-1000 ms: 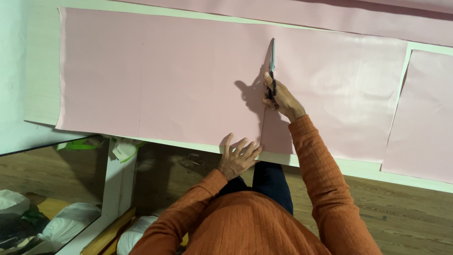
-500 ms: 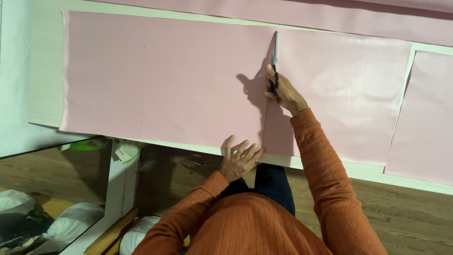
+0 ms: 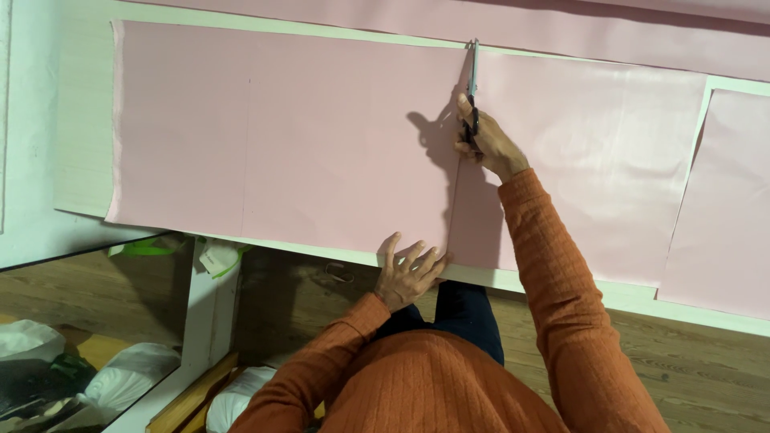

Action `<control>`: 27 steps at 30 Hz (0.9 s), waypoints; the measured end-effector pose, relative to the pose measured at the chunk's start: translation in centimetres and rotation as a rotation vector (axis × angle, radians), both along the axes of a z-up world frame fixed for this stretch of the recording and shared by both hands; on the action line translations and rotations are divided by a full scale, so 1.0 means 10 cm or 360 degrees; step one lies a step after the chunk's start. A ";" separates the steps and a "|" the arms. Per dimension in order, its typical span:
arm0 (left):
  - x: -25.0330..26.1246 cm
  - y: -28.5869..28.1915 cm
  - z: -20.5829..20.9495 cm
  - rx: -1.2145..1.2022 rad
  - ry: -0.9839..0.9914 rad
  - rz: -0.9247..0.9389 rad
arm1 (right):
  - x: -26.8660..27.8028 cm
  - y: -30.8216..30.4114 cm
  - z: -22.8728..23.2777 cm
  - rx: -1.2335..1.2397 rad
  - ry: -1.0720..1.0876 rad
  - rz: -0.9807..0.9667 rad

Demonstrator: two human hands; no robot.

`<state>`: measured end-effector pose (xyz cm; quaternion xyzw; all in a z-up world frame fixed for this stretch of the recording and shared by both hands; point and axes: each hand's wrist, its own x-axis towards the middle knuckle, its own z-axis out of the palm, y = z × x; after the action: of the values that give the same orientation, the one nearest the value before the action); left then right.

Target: Cutting several rectangular pieces from a large roll of pink fabric using scissors on a workshop table.

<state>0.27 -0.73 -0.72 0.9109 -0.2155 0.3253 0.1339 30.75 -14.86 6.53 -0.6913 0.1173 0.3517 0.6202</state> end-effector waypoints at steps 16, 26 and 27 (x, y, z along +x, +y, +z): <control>-0.02 0.01 0.11 -0.0019 0.0100 -0.0024 | 0.06 -0.01 0.09 0.0166 -0.0033 0.0016; -0.16 0.09 0.05 0.0023 0.0110 0.0004 | -0.09 0.05 0.40 0.0237 -0.0028 -0.0048; -0.18 0.10 0.05 0.0031 0.0090 0.0031 | -0.12 0.05 0.43 0.0250 -0.0022 -0.0055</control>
<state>-1.55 0.24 -0.21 0.9230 -0.2060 0.2986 0.1280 29.55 -14.33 10.83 -0.6409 0.0968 0.3443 0.6792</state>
